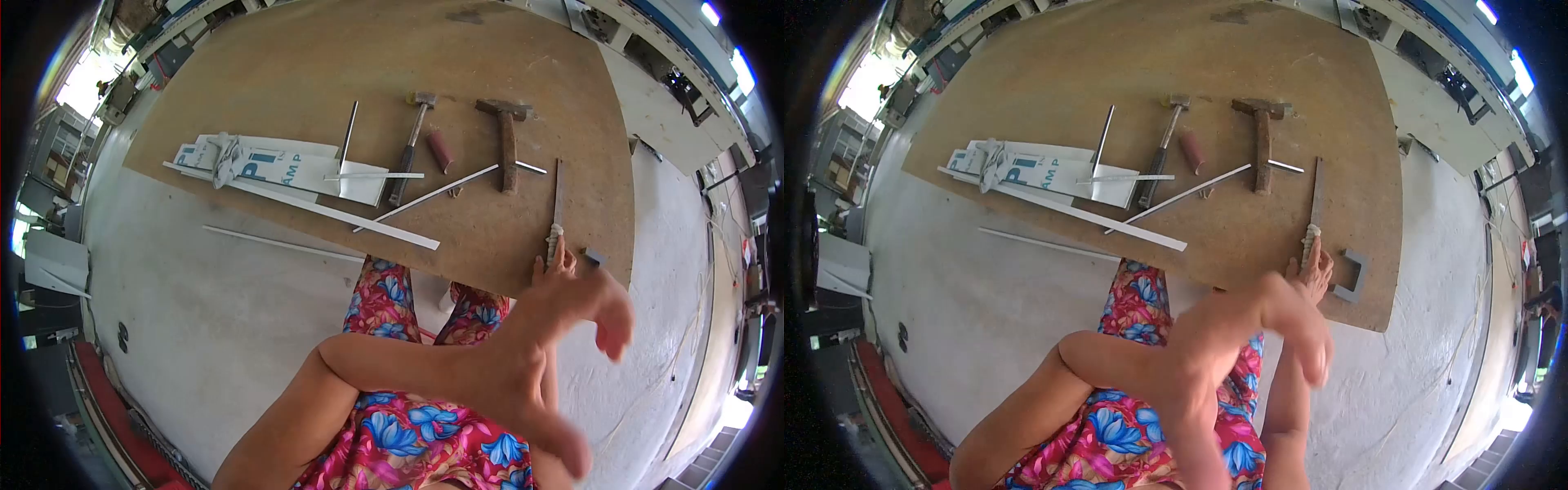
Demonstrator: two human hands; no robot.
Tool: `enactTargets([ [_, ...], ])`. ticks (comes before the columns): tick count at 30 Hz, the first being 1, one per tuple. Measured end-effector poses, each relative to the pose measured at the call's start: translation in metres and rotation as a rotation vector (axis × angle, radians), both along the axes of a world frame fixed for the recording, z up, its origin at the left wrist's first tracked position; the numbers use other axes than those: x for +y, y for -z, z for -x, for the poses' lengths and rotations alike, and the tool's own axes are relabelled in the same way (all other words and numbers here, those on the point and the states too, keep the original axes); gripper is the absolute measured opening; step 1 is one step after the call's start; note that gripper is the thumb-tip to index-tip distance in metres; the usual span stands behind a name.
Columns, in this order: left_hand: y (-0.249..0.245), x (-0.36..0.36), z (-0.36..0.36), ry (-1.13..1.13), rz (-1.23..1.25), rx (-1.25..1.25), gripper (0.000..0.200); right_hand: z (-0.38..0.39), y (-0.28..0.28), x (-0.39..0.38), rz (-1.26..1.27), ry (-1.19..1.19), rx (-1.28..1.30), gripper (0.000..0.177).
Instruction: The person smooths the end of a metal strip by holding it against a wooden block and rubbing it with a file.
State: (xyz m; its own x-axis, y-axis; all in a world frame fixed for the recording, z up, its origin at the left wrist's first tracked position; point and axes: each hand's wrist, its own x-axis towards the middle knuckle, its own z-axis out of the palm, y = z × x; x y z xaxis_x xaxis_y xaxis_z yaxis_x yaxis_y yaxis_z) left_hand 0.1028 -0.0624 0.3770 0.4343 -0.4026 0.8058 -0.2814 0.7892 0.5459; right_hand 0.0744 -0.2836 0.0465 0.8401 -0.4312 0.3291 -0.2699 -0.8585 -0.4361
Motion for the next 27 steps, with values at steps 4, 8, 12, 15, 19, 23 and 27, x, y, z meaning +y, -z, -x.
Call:
enactTargets([
  [4,0.007,-0.016,0.002,0.172,0.302,-0.105,0.105,-0.009,-0.085,0.033,-0.059,0.193,0.131,0.068],
  [8,-0.005,-0.002,0.027,0.049,0.23,-0.001,0.099,-0.006,-0.082,0.035,-0.038,0.186,0.116,0.072],
  [12,-0.012,0.005,0.042,-0.064,0.194,0.072,0.096,-0.007,-0.082,0.035,-0.03,0.197,0.138,0.073],
  [15,-0.017,0.005,0.052,-0.126,0.187,0.123,0.097,-0.01,-0.077,0.033,-0.009,0.211,0.145,0.075],
  [19,-0.02,0.011,0.057,-0.129,0.138,0.145,0.096,-0.01,-0.068,0.027,0.0,0.211,0.147,0.075],
  [23,-0.024,-0.012,0.058,-0.301,0.467,0.063,0.099,-0.009,-0.086,0.037,-0.033,0.213,0.156,0.069],
  [27,-0.024,0.031,0.037,-0.168,-0.071,0.096,0.068,-0.014,-0.078,0.037,-0.031,0.245,0.153,0.073],
])
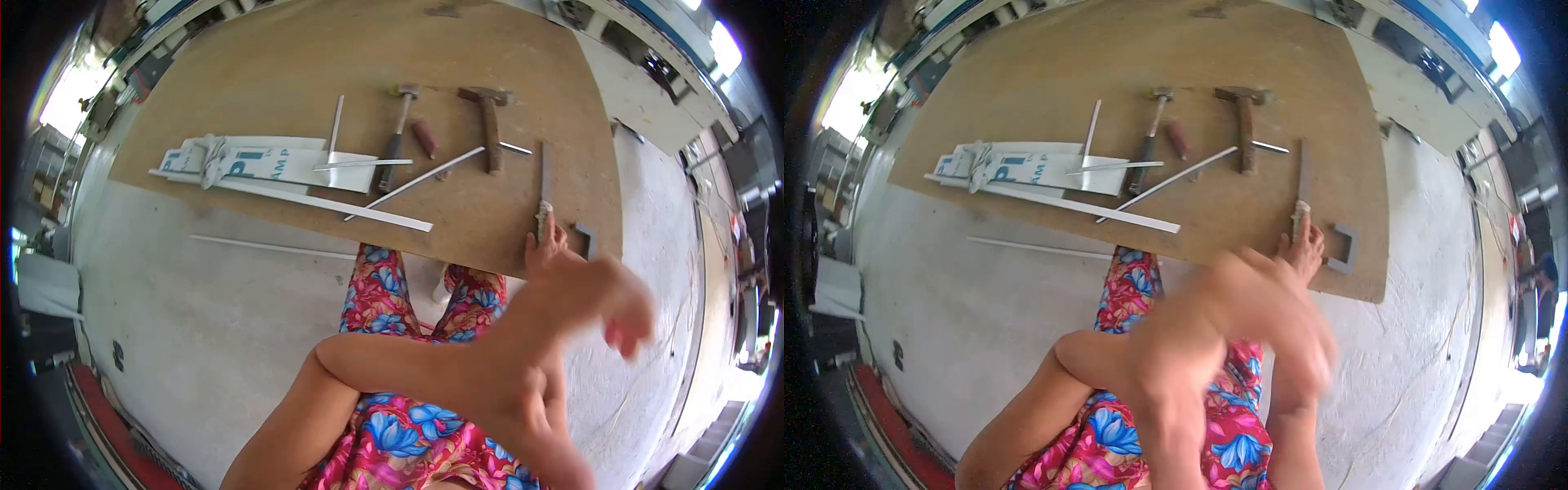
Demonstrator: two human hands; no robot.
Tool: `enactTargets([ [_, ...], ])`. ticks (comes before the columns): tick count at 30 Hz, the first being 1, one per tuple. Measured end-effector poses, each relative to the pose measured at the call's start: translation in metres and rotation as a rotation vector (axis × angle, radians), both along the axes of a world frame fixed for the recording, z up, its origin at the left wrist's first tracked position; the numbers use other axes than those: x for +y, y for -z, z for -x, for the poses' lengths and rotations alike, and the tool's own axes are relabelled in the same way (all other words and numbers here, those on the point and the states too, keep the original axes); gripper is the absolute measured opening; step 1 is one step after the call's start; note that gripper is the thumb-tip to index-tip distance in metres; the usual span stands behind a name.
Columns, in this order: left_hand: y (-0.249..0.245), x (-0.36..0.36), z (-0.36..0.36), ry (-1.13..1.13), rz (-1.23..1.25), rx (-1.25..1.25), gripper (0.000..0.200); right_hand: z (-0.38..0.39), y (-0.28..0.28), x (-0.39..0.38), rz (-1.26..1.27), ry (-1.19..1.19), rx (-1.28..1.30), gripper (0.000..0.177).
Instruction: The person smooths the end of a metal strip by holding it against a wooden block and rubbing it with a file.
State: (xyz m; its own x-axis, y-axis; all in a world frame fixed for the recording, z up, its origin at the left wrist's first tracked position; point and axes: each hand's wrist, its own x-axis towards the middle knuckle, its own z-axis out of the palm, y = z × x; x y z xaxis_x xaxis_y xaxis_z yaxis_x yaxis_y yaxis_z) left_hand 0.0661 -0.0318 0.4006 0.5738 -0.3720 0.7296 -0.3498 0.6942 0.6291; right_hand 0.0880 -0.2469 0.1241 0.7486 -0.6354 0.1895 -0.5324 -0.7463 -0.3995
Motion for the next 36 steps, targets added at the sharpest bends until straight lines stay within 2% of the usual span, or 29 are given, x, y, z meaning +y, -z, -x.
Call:
enactTargets([
  [1,0.003,0.004,-0.013,0.004,-0.073,0.013,0.055,0.001,0.005,-0.003,0.015,0.029,0.006,0.075],
  [3,0.013,0.005,-0.03,-0.159,-0.182,0.097,0.035,0.002,0.027,-0.015,0.068,-0.068,-0.02,0.075],
  [4,0.022,0.004,-0.038,-0.329,-0.224,0.17,0.031,0.003,0.031,-0.018,0.095,-0.114,-0.033,0.075],
  [5,0.036,0.007,-0.056,-0.48,-0.371,0.099,0.025,0.004,0.016,-0.011,0.049,-0.063,-0.02,0.074],
  [6,0.053,0.006,-0.072,-0.547,-0.402,0.185,0.02,0.005,0.0,-0.003,0.002,-0.019,-0.012,0.074],
  [8,0.089,0.012,-0.106,-0.679,-0.517,0.206,0.016,0.007,0.005,-0.007,0.017,-0.043,-0.063,0.073],
  [10,0.135,0.023,-0.137,-0.794,-0.639,0.153,0.015,0.005,0.005,-0.005,0.005,-0.044,-0.053,0.073],
  [13,0.171,0.032,-0.149,-0.961,-0.931,0.158,0.02,0.008,-0.009,-0.004,-0.05,-0.038,-0.021,0.072],
  [16,0.222,0.038,-0.159,-1.117,-1.049,-0.037,0.02,0.008,-0.023,-0.008,-0.124,-0.049,0.029,0.072],
  [17,0.219,0.038,-0.154,-1.102,-1.095,0.022,0.02,0.008,-0.013,-0.014,-0.063,-0.115,-0.023,0.069],
  [18,0.238,0.04,-0.158,-1.177,-1.11,-0.035,0.021,0.006,-0.017,-0.013,-0.103,-0.145,-0.101,0.065],
  [19,0.231,0.042,-0.155,-1.119,-1.221,0.02,0.025,0.001,-0.012,-0.017,-0.104,-0.08,-0.007,0.068],
  [20,0.242,0.044,-0.16,-1.138,-1.283,-0.003,0.023,-0.001,-0.002,-0.017,-0.018,-0.067,-0.138,0.067],
  [22,0.232,0.043,-0.152,-1.175,-1.407,-0.039,0.021,-0.011,-0.021,-0.008,0.088,-0.034,-0.196,0.061],
  [25,0.246,0.045,-0.154,-1.236,-1.319,-0.079,0.02,-0.038,-0.026,-0.016,0.131,-0.188,-0.292,0.055],
  [31,0.257,0.042,-0.164,-1.231,-1.389,-0.027,0.016,-0.118,-0.034,-0.02,-0.077,-0.289,-0.202,0.051],
  [34,0.259,0.042,-0.166,-1.284,-1.347,-0.074,0.005,-0.14,-0.051,-0.011,-0.121,-0.272,-0.024,0.055],
  [36,0.261,0.042,-0.169,-1.303,-1.325,-0.093,0.006,-0.158,-0.021,-0.03,-0.004,-0.283,-0.073,0.05],
])
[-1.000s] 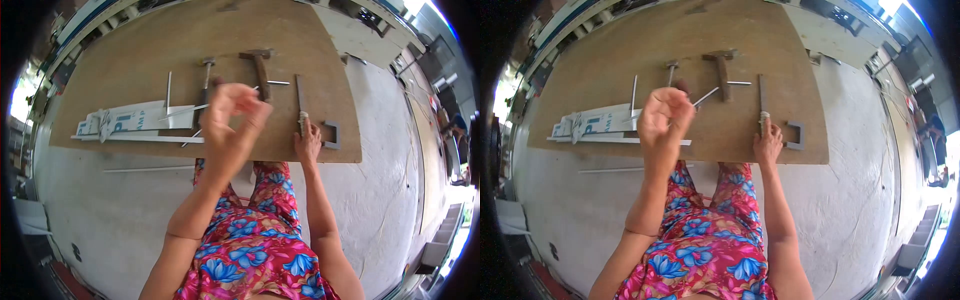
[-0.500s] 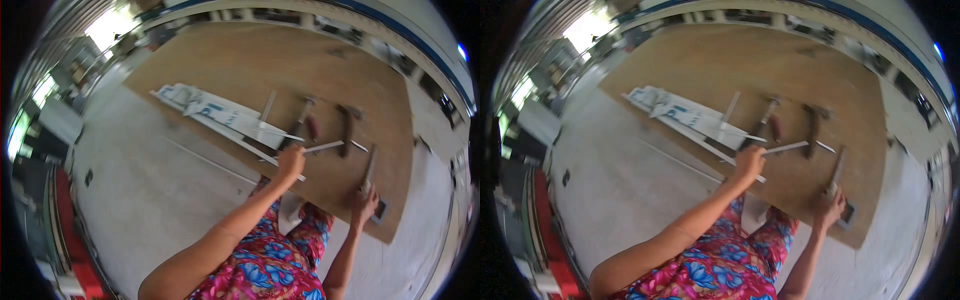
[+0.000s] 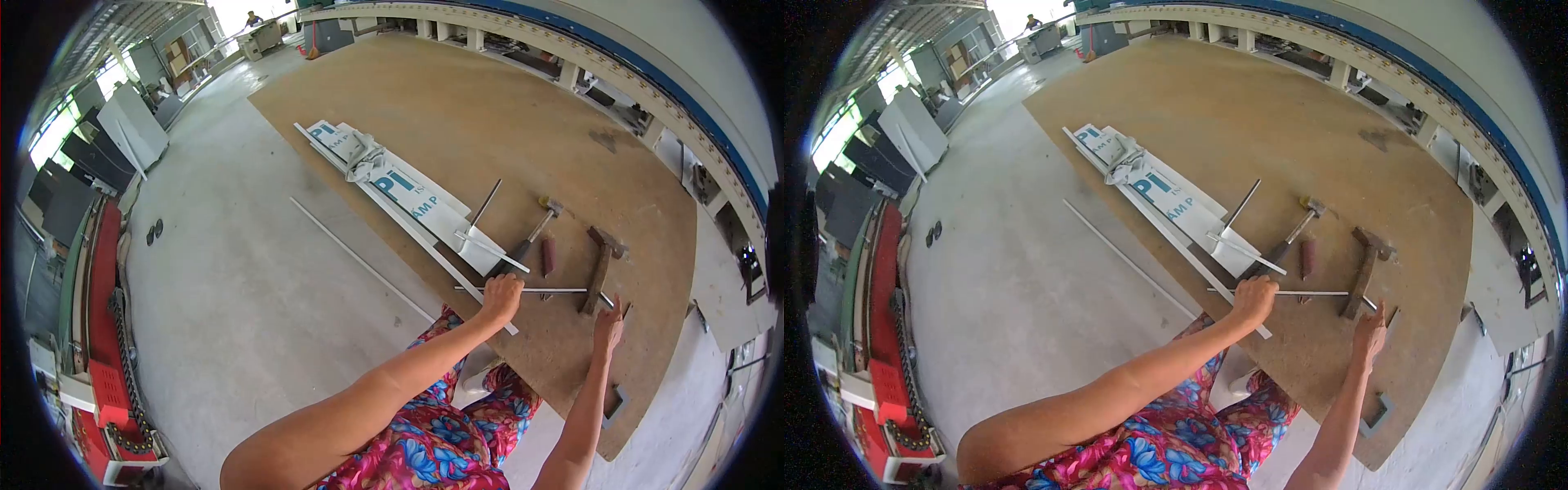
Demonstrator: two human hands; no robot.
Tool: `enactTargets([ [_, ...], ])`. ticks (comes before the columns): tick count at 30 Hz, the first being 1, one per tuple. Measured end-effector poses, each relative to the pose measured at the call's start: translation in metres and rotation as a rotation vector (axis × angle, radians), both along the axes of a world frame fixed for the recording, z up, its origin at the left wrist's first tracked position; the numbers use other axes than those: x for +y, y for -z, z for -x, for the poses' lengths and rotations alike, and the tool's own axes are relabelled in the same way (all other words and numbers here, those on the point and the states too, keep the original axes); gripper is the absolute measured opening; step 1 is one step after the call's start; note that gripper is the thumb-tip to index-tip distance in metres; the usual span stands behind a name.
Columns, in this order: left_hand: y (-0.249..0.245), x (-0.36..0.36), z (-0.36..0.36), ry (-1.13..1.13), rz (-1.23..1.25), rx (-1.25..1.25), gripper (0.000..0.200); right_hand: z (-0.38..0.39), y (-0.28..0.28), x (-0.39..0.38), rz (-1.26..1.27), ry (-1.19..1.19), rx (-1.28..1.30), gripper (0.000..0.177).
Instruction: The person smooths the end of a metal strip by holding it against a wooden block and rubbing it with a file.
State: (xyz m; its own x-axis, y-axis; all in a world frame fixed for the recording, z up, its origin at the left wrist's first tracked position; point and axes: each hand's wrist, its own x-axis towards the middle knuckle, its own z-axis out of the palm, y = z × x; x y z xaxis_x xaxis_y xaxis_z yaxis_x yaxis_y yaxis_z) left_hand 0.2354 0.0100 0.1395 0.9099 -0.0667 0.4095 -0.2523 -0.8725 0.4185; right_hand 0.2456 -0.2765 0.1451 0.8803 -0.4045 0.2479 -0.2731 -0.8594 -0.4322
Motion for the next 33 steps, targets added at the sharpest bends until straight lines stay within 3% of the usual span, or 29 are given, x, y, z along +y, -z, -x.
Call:
enactTargets([
  [4,0.007,-0.004,-0.009,-0.002,0.058,0.022,0.01,-0.012,0.016,-0.015,-0.073,-0.03,-0.057,0.032],
  [6,-0.01,-0.003,-0.009,-0.006,0.037,0.173,0.008,-0.01,0.01,-0.013,-0.034,0.049,-0.001,0.019],
  [8,-0.007,-0.003,-0.015,0.024,0.152,0.12,0.013,-0.002,0.013,-0.018,-0.056,0.066,-0.062,0.016],
  [10,-0.034,-0.002,-0.01,0.077,0.252,0.14,0.008,0.008,0.002,-0.01,-0.024,0.063,-0.119,0.019],
  [14,-0.06,-0.004,-0.016,0.242,0.402,0.02,0.012,0.033,-0.022,0.0,-0.142,0.079,-0.007,0.019],
  [17,-0.074,-0.012,-0.025,0.308,0.391,-0.008,0.015,0.044,-0.006,-0.006,-0.134,0.149,-0.063,0.02],
  [20,-0.096,-0.019,-0.024,0.38,0.554,0.218,0.013,0.057,-0.015,-0.008,-0.247,0.132,0.036,0.021],
  [24,-0.097,-0.027,-0.026,0.426,0.698,0.505,0.015,0.075,-0.034,-0.017,-0.44,0.176,-0.02,0.023],
  [25,-0.088,-0.027,-0.028,0.482,0.708,0.508,0.017,0.075,-0.014,-0.034,-0.323,0.177,-0.063,0.023],
  [29,-0.06,-0.033,-0.027,0.516,0.792,0.624,0.016,0.089,0.0,-0.071,-0.312,0.247,-0.106,0.024],
  [32,-0.062,-0.041,-0.014,0.512,0.808,0.741,0.014,0.103,-0.016,-0.071,-0.728,0.257,-0.159,0.025],
  [33,-0.064,-0.045,-0.008,0.527,0.819,0.79,0.014,0.104,-0.015,-0.071,-0.798,0.155,-0.202,0.024],
])
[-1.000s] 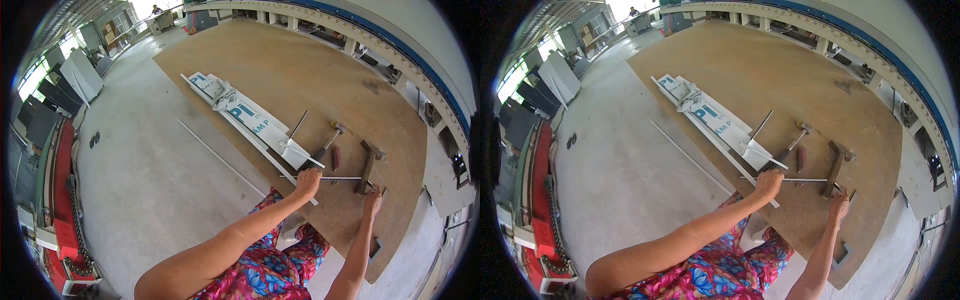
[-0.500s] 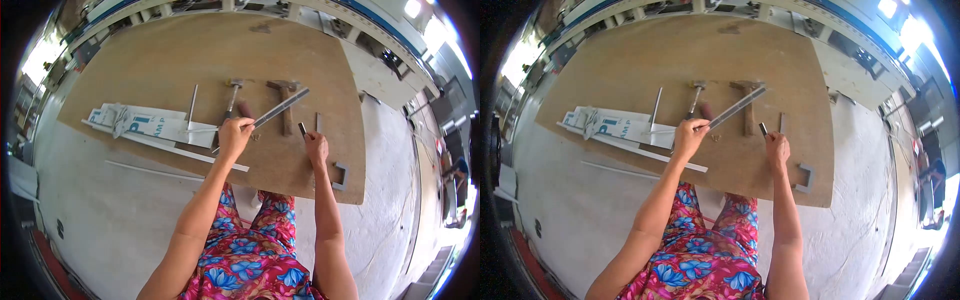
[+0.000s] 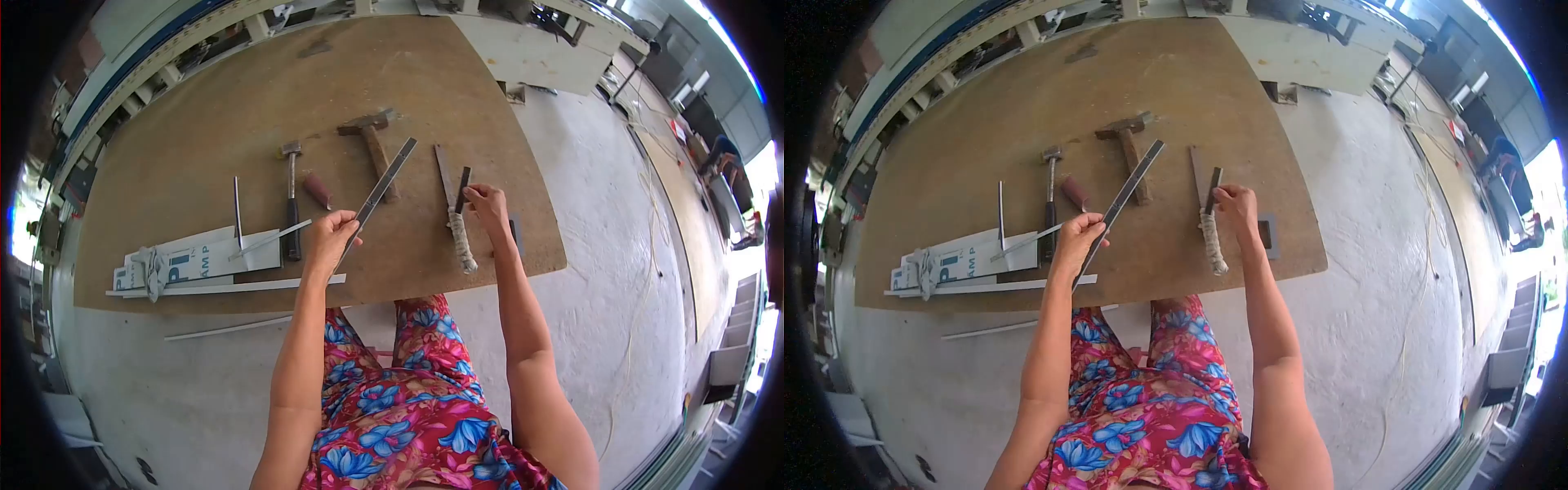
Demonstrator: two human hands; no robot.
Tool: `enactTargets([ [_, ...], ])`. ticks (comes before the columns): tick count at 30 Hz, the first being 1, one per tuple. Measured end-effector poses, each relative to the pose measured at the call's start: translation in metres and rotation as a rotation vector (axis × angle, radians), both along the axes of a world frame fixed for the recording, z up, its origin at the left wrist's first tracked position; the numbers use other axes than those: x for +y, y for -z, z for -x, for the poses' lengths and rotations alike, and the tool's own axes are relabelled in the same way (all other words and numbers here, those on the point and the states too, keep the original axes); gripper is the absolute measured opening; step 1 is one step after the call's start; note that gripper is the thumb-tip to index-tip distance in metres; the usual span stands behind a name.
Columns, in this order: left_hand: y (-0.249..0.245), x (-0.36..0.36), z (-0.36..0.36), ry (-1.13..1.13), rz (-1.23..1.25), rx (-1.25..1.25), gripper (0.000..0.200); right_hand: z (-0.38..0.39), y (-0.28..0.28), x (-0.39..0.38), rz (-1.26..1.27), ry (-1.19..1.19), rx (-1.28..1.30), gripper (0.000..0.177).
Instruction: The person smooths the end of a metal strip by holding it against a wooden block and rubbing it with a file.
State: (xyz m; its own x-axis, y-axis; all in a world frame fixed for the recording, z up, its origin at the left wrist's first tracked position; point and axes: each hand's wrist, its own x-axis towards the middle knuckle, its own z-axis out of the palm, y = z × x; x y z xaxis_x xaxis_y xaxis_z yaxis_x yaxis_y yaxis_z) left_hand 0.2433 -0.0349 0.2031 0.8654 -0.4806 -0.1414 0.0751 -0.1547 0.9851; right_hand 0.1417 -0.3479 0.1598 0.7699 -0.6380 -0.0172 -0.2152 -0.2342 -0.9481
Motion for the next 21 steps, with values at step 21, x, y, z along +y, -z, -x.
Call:
enactTargets([
  [21,0.003,-0.025,0.046,0.088,-0.013,0.049,0.013,-0.006,-0.021,0.061,-0.563,-0.052,-0.247,0.014],
])
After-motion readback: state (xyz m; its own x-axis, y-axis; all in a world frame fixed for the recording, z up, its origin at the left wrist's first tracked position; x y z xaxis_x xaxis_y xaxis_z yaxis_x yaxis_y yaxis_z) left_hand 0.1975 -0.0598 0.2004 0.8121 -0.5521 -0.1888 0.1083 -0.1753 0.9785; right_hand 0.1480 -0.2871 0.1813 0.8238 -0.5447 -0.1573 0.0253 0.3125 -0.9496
